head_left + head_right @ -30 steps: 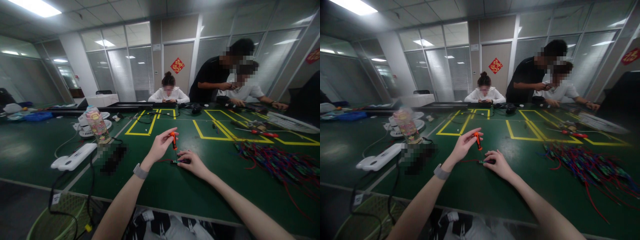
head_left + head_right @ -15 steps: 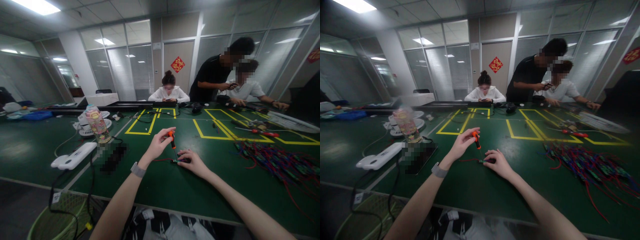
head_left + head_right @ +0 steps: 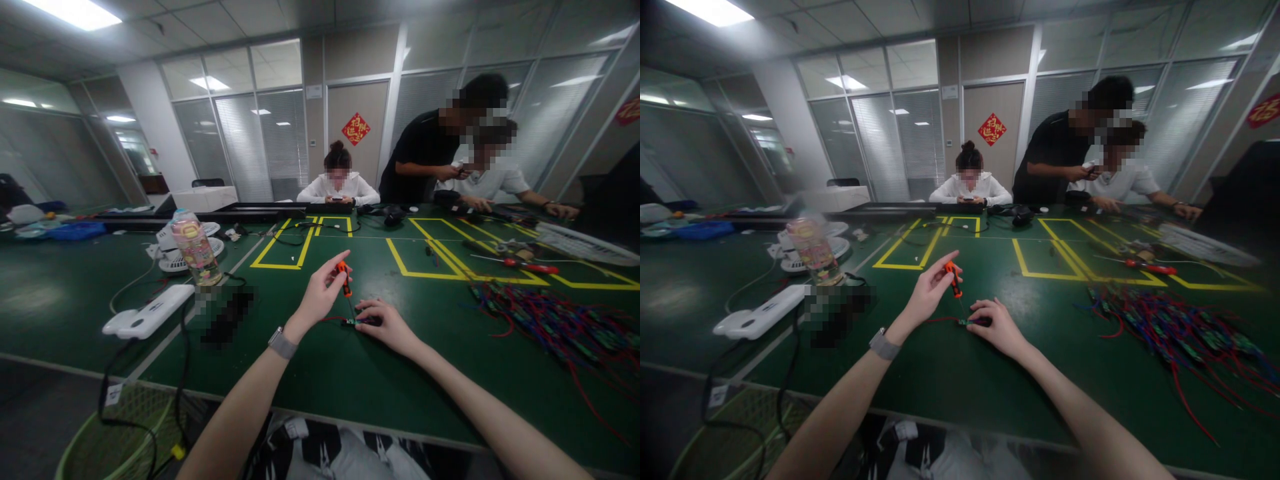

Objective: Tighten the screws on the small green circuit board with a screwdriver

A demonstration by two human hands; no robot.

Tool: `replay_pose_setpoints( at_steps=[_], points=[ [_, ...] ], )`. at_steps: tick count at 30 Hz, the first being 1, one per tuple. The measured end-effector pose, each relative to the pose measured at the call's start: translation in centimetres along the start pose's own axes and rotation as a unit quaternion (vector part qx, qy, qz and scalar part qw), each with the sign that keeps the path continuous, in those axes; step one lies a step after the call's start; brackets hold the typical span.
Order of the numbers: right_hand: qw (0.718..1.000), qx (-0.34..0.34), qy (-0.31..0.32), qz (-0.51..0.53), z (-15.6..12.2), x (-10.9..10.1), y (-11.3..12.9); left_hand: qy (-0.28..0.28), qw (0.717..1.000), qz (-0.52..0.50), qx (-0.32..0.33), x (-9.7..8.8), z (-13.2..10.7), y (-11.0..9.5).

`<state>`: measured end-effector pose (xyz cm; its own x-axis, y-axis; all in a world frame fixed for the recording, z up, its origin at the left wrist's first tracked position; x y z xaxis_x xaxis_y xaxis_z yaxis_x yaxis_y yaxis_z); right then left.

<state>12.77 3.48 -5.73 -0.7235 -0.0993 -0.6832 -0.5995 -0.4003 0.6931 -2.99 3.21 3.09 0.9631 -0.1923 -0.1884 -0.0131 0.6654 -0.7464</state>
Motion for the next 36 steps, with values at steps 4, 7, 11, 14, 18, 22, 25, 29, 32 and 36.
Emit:
replay_pose_setpoints(
  at_steps=[4,7,11,14,18,22,25,29,32,36],
  points=[
    [1.0,0.001,-0.002,0.001,0.0,-0.1,0.0,-0.023,0.996,0.084,0.03,-0.1,-0.1,-0.5],
    [1.0,-0.003,-0.004,0.002,0.0,-0.1,-0.1,-0.019,0.996,0.08,0.034,0.0,-0.1,-0.4],
    [1.0,-0.006,-0.005,0.0,0.0,0.0,-0.1,-0.018,1.0,0.016,0.009,0.3,-0.2,0.3],
    [1.0,-0.005,-0.004,-0.002,0.1,0.1,-0.2,-0.032,0.998,0.044,0.017,0.2,-0.2,0.3],
    [1.0,-0.008,-0.011,0.002,0.1,0.1,-0.3,-0.047,0.99,0.123,0.056,0.1,-0.3,-0.4],
    [1.0,-0.007,-0.006,0.005,0.0,0.1,-0.3,-0.035,0.99,0.124,0.063,0.5,-0.6,-0.9],
    [1.0,-0.007,-0.007,0.006,0.0,0.1,-0.2,-0.04,0.987,0.133,0.077,0.7,-0.6,-1.3],
    [1.0,-0.009,-0.008,0.005,0.0,0.0,-0.1,-0.065,0.977,0.177,0.099,0.5,-0.7,-1.7],
    [1.0,-0.01,-0.009,0.006,0.0,0.0,-0.1,-0.053,0.979,0.176,0.091,0.6,-0.7,-1.7],
    [1.0,-0.01,-0.011,0.004,0.0,0.0,-0.1,-0.041,0.984,0.155,0.08,0.8,-0.8,-1.5]
  ],
)
Point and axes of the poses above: each hand's wrist, its own z-axis towards the middle knuckle, its own x-axis out of the palm, y = z × x, the point moved 6 cm from there along z, towards the middle knuckle, and after that the axes turned 5 degrees about x, right-handed, at the moved point
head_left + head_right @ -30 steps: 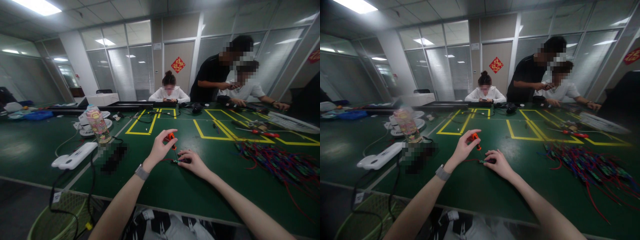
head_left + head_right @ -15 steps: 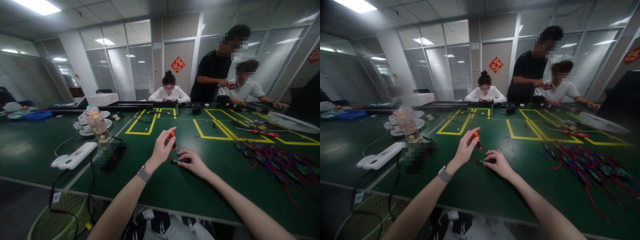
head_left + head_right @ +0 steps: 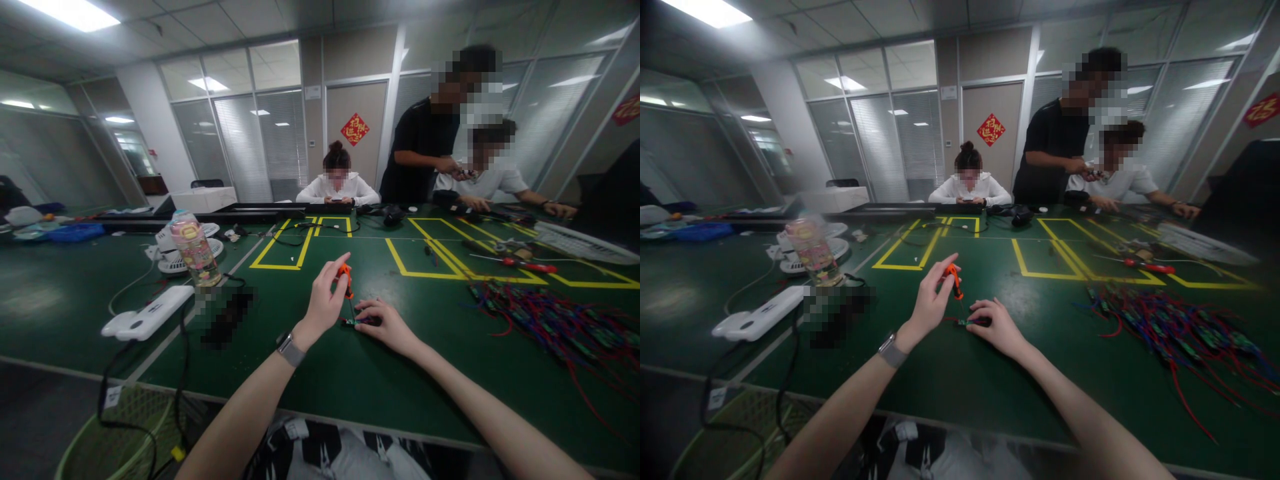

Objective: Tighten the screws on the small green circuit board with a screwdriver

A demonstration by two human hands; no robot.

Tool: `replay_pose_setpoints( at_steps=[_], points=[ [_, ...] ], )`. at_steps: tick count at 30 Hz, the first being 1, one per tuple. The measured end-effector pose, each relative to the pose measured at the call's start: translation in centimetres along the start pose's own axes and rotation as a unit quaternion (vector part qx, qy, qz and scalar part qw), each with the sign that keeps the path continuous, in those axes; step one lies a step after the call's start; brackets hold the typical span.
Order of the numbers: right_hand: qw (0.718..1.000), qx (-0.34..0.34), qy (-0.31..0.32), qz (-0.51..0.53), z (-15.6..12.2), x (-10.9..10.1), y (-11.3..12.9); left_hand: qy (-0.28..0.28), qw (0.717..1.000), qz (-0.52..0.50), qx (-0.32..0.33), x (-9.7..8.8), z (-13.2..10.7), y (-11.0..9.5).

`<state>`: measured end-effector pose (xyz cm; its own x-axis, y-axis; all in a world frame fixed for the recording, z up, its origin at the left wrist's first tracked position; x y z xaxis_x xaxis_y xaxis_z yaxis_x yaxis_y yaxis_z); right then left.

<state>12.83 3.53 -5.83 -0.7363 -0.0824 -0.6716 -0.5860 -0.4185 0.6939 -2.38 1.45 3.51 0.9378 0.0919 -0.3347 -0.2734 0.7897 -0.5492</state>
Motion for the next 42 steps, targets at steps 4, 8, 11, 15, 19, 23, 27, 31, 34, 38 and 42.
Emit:
replay_pose_setpoints(
  at_steps=[4,8,11,15,19,23,27,31,34,38,42],
  points=[
    [1.0,0.0,0.0,-0.005,0.02,0.05,0.0,-0.024,0.999,0.036,0.017,-0.23,0.05,-0.14],
    [1.0,0.003,0.0,-0.008,0.04,0.1,-0.05,-0.03,0.998,0.058,0.023,-0.29,0.06,-0.13],
    [1.0,0.004,0.0,-0.006,0.04,0.08,-0.06,-0.018,0.998,0.051,0.02,-0.04,-0.03,-0.11],
    [1.0,0.004,-0.001,-0.005,0.01,0.02,0.03,-0.01,0.999,0.049,0.017,0.1,-0.13,-0.21],
    [1.0,0.004,-0.003,-0.005,-0.01,-0.02,0.19,-0.011,0.999,0.046,0.012,0.05,-0.14,-0.16],
    [1.0,0.004,-0.002,-0.007,-0.01,-0.08,0.34,-0.015,0.999,0.049,0.009,0.04,-0.18,-0.06],
    [1.0,0.005,0.006,-0.008,-0.02,-0.1,0.47,-0.018,0.999,0.048,0.005,0.04,-0.23,0.01],
    [1.0,0.008,0.005,-0.009,-0.03,-0.13,0.46,-0.015,0.999,0.045,0.003,0.07,-0.25,0.04],
    [1.0,0.009,0.002,-0.011,-0.01,-0.05,0.33,-0.018,0.999,0.049,0.005,0.04,-0.26,0.1],
    [1.0,0.003,-0.003,-0.012,0.02,0.07,0.15,-0.024,0.998,0.049,0.01,0.04,-0.3,0.26],
    [1.0,0.001,-0.006,-0.009,0.0,0.08,0.09,-0.026,0.998,0.05,0.011,0.09,-0.32,0.4]
  ],
)
Point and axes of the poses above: each hand's wrist, its own z-axis towards the middle knuckle, its own x-axis out of the palm, y = z × x, the point moved 6 cm from there along z, towards the middle knuckle, and after that the axes turned 5 degrees about x, right-handed, at the moved point
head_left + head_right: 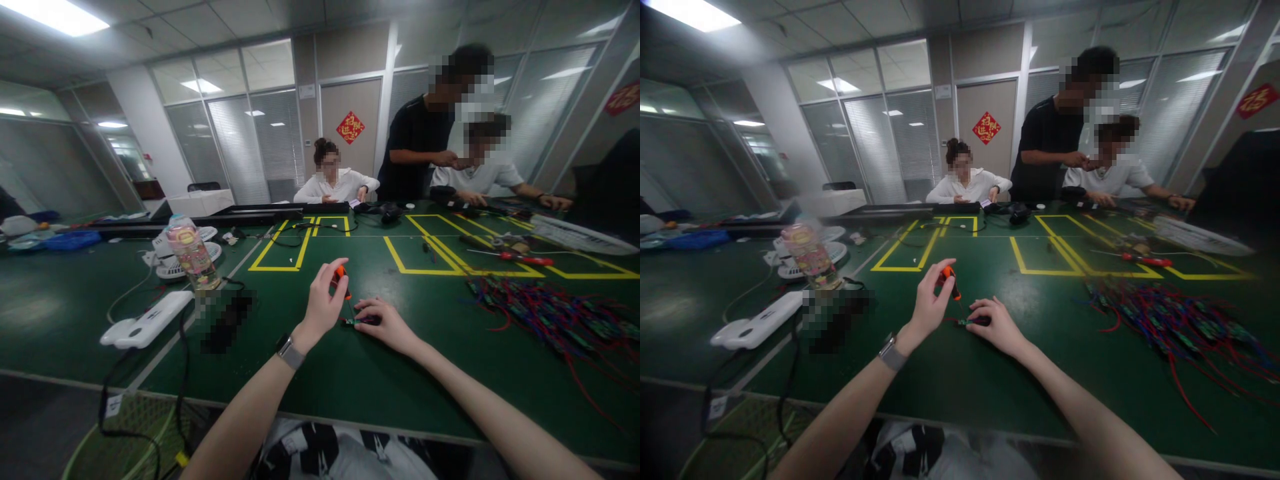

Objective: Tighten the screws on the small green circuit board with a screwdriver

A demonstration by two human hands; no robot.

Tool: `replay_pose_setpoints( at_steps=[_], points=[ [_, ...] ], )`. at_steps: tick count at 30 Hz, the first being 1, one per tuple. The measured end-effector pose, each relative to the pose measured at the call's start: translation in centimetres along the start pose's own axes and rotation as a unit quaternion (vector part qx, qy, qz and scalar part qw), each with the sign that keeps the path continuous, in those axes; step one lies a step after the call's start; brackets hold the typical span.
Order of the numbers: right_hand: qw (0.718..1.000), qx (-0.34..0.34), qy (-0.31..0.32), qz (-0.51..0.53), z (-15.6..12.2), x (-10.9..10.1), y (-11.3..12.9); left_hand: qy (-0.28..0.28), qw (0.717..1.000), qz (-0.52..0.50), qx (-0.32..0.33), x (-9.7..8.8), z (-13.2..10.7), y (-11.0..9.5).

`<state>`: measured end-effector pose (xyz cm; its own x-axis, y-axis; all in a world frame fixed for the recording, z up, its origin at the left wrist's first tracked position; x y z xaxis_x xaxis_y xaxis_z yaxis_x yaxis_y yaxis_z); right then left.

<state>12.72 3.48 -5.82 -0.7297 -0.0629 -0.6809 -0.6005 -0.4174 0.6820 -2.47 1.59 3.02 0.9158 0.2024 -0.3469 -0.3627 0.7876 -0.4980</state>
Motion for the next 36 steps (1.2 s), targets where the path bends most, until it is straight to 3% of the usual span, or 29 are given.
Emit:
replay_pose_setpoints(
  at_steps=[22,36],
  points=[
    [1.0,-0.008,-0.006,-0.002,-0.05,-0.05,-0.16,0.003,0.999,-0.028,-0.024,-0.05,0.05,0.33],
    [1.0,-0.001,0.002,0.001,-0.04,0.04,-0.2,-0.027,0.999,-0.004,0.022,-0.25,0.18,-0.14]
  ],
)
Point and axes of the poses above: each hand's wrist, its own z-axis towards the middle knuckle, its own x-axis out of the palm, y = z × x, the point moved 6 cm from there along z, towards the middle knuckle, and after that the axes turned 5 degrees about x, right-handed, at the moved point
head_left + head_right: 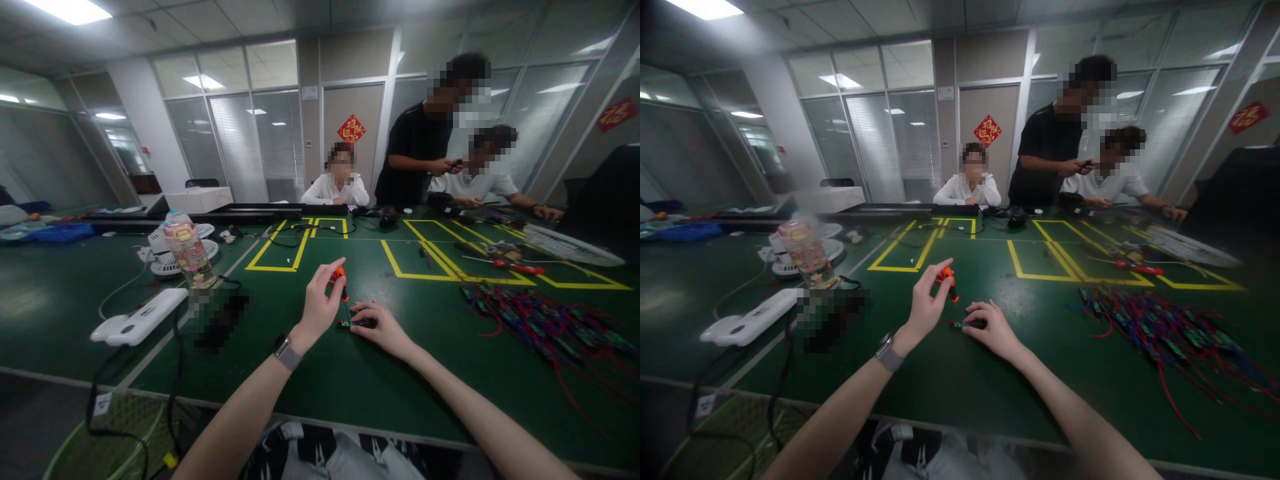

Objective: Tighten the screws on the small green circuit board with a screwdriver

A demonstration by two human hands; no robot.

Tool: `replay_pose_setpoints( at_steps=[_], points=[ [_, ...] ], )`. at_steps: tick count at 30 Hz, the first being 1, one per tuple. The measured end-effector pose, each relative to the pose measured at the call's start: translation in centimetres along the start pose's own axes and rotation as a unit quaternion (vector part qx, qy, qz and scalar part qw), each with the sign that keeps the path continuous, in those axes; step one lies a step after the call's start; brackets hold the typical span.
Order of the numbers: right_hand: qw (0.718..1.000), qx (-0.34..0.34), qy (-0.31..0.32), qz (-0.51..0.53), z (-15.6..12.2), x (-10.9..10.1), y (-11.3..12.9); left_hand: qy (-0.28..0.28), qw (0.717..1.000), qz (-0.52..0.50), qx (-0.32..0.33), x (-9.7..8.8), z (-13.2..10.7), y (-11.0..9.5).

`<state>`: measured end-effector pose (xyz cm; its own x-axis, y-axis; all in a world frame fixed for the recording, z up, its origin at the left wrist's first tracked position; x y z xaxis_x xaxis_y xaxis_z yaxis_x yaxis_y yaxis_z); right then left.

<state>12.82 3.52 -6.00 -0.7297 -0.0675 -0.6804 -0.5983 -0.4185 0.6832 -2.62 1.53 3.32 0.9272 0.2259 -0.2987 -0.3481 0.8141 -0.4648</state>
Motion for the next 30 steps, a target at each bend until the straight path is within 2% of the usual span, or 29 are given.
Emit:
replay_pose_setpoints(
  at_steps=[4,14,20,26,30],
  points=[
    [1.0,0.001,0.001,-0.001,0.03,0.05,-0.07,0.004,1.0,0.002,0.0,-0.07,0.05,-0.3],
    [1.0,-0.005,0.003,0.003,0.07,-0.1,0.18,-0.027,0.999,-0.001,0.028,-0.26,-0.21,-0.96],
    [1.0,0.001,0.002,-0.002,0.0,-0.12,0.19,-0.027,1.0,-0.003,0.014,-0.47,0.03,-0.72],
    [1.0,-0.003,-0.001,-0.001,-0.04,-0.08,0.11,0.008,0.998,-0.061,-0.009,0.14,-0.08,-0.38],
    [1.0,-0.003,-0.001,0.007,-0.02,-0.08,0.04,-0.013,1.0,-0.019,-0.011,-0.13,-0.07,-0.26]
  ],
)
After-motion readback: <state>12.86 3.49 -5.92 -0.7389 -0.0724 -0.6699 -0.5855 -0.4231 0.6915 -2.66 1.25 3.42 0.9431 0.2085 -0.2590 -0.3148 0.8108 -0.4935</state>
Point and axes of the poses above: each hand's wrist, its own z-axis towards the middle knuckle, its own x-axis out of the palm, y = z × x, the point moved 6 cm from there along z, towards the middle knuckle, and after that the axes turned 5 degrees about x, right-handed, at the moved point
